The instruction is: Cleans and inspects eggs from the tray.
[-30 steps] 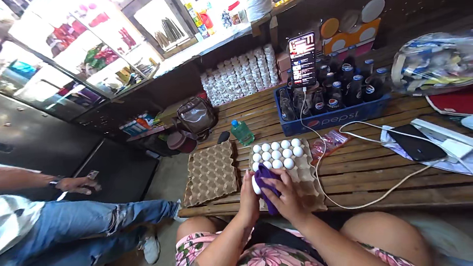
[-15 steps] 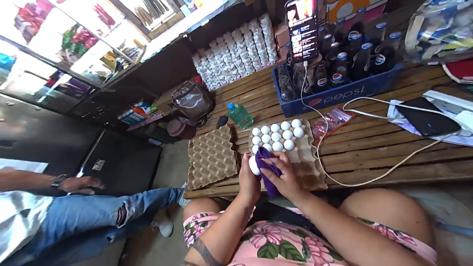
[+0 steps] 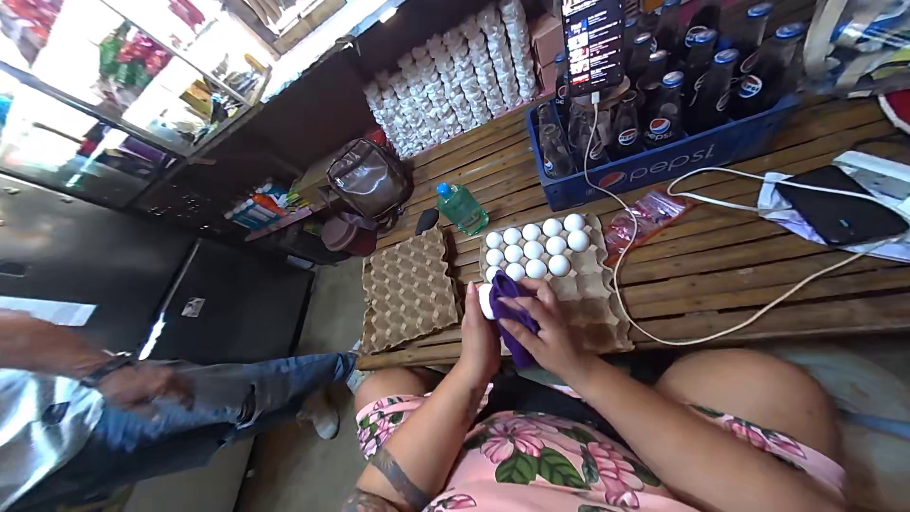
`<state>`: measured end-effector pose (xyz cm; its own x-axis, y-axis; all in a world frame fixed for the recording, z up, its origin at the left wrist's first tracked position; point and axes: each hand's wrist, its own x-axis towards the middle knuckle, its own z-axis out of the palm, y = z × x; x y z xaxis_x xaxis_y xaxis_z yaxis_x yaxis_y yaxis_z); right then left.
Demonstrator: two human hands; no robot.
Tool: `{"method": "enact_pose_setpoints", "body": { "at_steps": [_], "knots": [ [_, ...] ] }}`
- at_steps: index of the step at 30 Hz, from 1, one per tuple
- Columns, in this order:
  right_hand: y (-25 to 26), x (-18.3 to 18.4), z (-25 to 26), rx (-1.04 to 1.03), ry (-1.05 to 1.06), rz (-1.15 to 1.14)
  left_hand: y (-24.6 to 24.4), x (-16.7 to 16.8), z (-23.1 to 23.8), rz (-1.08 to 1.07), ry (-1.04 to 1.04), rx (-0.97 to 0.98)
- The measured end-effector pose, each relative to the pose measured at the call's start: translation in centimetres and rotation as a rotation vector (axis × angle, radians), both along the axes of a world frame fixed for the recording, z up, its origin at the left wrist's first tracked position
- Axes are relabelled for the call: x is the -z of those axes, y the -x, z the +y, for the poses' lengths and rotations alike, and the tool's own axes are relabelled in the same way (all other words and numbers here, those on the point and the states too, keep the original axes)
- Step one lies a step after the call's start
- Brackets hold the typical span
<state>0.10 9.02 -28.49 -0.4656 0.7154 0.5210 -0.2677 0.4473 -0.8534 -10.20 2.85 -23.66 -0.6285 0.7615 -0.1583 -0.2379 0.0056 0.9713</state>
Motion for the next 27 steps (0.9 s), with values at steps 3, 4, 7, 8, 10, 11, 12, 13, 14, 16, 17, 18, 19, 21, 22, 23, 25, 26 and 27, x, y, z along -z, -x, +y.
{"method": "enact_pose_setpoints", "body": {
  "at_steps": [3,4,7,8,10,11,12,13,14,16,17,18,19,21,22,23,25,26,27],
  "knots": [
    [0.0,-0.3,0.2,0.023,-0.042,0.044,-0.2,1.2,-0.9,0.184,0.032,0.144],
    [-0.2,-0.7,0.4,0.019,0.017,0.042,-0.4,1.2,-1.2,0.225,0.051,0.198],
    [-0.7,-1.8,1.0,0.004,0.247,-0.026,-0.6,0.8,-1.1,0.228,0.032,0.258],
    [-0.7,-1.9,1.1,0.006,0.274,-0.054,-0.5,0.6,-1.0,0.191,0.018,0.241],
    [-0.5,-1.3,0.8,0.013,0.236,-0.064,-0.6,-0.1,-0.6,0.059,0.012,0.123],
    [-0.4,-1.0,0.6,0.005,0.190,-0.048,-0.6,-0.6,-0.3,-0.012,0.025,0.064],
    [-0.3,-0.6,0.3,-0.004,0.131,-0.026,-0.4,-0.9,0.0,-0.073,0.035,0.030],
    [-0.1,-0.2,0.1,-0.007,0.064,-0.001,-0.3,-1.0,0.1,-0.119,0.035,0.009],
    [0.0,0.0,0.0,-0.003,0.008,0.016,-0.2,-0.9,0.1,-0.132,0.035,0.006],
    [0.1,0.0,0.1,0.017,-0.039,0.028,-0.5,-0.6,-0.1,-0.102,0.042,0.062],
    [0.0,-0.1,0.2,0.028,-0.044,0.023,-0.6,-0.4,-0.3,-0.075,0.046,0.107],
    [-0.1,-0.3,0.3,0.036,-0.042,0.017,-0.7,-0.3,-0.5,-0.053,0.051,0.143],
    [-0.1,-0.5,0.4,0.043,-0.032,0.011,-0.9,-0.1,-0.6,-0.044,0.065,0.162],
    [-0.3,-0.9,0.7,0.050,0.034,-0.004,-0.9,0.0,-0.9,-0.034,0.088,0.195],
    [-0.4,-1.2,0.8,0.050,0.095,-0.014,-0.9,0.0,-0.9,-0.039,0.086,0.201],
    [-0.5,-1.4,0.9,0.054,0.160,-0.034,-0.9,-0.1,-0.9,-0.048,0.076,0.202],
    [-0.6,-1.4,1.3,0.069,0.262,-0.087,-1.1,-0.4,-0.7,-0.058,0.053,0.196],
    [-0.6,-1.4,1.4,0.074,0.291,-0.107,-1.1,-0.5,-0.6,-0.067,0.037,0.201],
    [-0.6,-1.3,1.5,0.079,0.303,-0.118,-1.1,-0.5,-0.6,-0.077,0.017,0.203]
  ]
}}
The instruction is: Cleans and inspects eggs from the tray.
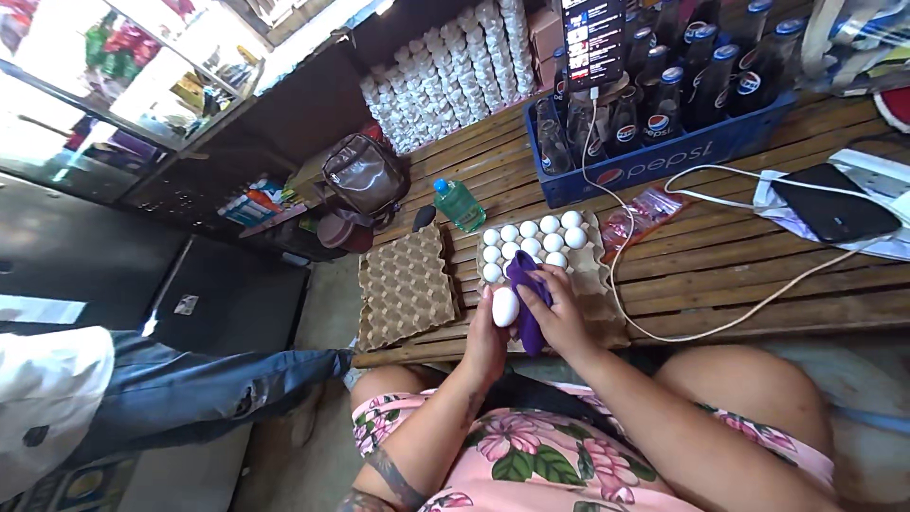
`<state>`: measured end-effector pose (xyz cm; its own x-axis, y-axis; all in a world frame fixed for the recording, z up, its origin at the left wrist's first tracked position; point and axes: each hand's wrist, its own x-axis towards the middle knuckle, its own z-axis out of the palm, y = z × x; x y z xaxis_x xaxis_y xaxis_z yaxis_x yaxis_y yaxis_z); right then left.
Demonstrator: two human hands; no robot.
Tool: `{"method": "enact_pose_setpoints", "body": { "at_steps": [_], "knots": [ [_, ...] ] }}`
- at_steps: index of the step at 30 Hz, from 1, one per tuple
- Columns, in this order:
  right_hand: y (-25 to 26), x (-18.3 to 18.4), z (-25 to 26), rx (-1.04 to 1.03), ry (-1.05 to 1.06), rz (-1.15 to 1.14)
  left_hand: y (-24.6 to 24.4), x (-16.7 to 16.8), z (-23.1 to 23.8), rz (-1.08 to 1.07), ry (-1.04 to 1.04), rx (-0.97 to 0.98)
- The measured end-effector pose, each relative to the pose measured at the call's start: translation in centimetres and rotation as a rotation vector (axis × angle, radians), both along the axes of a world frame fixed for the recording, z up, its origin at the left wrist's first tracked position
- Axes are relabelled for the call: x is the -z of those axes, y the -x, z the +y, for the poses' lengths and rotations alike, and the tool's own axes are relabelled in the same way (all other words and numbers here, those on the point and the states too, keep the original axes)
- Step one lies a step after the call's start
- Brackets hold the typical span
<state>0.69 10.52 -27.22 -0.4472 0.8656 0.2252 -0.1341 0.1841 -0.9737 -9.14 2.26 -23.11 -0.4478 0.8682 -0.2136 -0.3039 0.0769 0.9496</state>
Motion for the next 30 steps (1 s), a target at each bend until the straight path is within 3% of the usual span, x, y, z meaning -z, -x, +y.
{"method": "enact_pose_setpoints", "body": {
  "at_steps": [18,24,27,30],
  "knots": [
    [0.3,-0.4,-0.6,-0.040,-0.012,0.063,0.1,-0.5,0.0,-0.058,0.023,-0.040],
    [0.8,0.7,-0.9,-0.055,-0.349,0.076,0.2,-0.3,0.1,-0.126,0.079,-0.151],
    [1.0,0.9,-0.8,-0.048,-0.411,0.066,0.3,-0.1,-0.2,-0.069,0.107,-0.065],
    [0.8,0.2,-0.6,-0.036,-0.284,0.039,0.2,0.0,-0.5,0.027,0.116,0.045]
  ]
}}
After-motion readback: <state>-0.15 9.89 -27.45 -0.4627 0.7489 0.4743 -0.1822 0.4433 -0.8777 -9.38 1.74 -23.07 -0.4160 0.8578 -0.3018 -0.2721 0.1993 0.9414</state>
